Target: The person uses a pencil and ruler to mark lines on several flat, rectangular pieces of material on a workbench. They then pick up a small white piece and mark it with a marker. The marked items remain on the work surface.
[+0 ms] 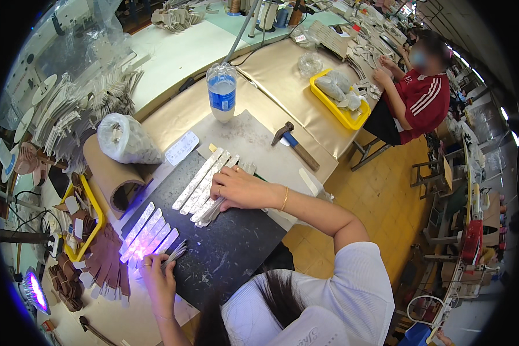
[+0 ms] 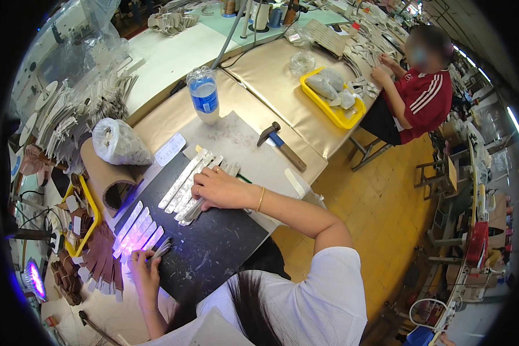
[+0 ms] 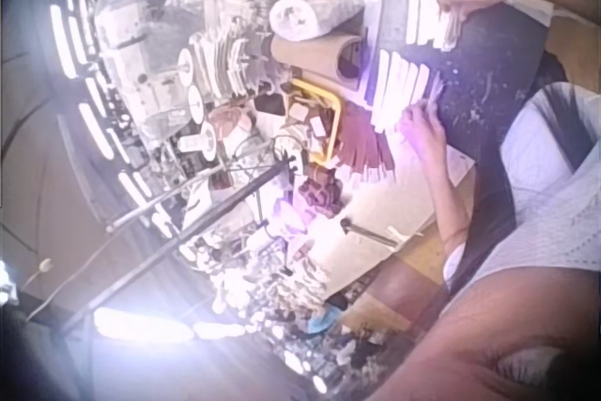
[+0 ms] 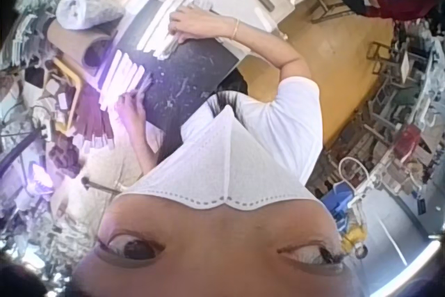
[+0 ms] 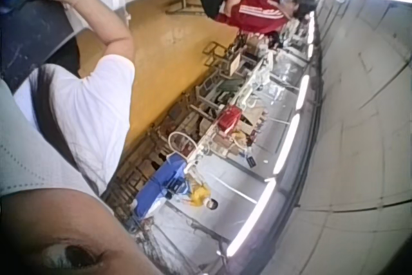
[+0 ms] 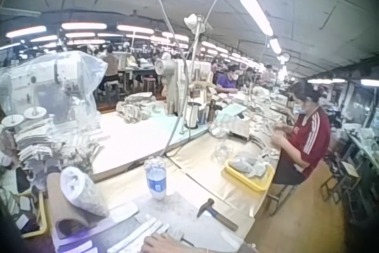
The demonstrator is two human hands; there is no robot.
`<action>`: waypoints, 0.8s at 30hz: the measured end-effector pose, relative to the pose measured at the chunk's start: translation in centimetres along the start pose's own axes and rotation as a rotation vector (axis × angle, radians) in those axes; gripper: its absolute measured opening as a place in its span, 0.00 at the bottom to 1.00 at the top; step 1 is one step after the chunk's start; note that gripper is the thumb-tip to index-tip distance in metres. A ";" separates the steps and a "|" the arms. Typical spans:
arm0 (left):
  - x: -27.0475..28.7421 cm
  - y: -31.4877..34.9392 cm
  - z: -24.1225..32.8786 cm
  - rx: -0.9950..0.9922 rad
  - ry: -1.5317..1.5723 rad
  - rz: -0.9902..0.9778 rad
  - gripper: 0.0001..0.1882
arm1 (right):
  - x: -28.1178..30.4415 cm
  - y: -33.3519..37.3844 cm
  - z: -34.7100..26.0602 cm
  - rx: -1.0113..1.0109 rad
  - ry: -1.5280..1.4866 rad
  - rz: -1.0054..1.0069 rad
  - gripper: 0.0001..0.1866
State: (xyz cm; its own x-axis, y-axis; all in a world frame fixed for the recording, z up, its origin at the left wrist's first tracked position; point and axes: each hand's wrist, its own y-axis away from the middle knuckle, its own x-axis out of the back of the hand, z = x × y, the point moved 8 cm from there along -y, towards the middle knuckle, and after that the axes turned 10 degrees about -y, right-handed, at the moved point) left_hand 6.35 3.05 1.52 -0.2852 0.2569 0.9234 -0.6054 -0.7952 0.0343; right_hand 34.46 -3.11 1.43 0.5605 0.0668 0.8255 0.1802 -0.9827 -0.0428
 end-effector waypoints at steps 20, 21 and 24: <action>0.3 1.6 0.8 -0.039 0.036 0.077 0.10 | 0.5 -0.3 -0.2 -0.055 -0.195 -0.020 0.23; 0.3 1.6 0.8 -0.042 0.034 0.081 0.10 | 0.6 -0.2 -0.2 -0.052 -0.205 -0.009 0.23; 0.1 1.7 0.8 -0.051 0.035 0.091 0.10 | 0.8 -0.3 -0.7 -0.038 -0.156 0.020 0.21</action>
State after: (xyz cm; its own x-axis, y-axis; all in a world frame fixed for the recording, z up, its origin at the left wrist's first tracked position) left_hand 5.86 1.35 2.00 -0.3654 0.2048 0.9080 -0.6129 -0.7871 -0.0691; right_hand 34.28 -2.90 2.47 0.6830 0.0702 0.7270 0.1384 -0.9898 -0.0344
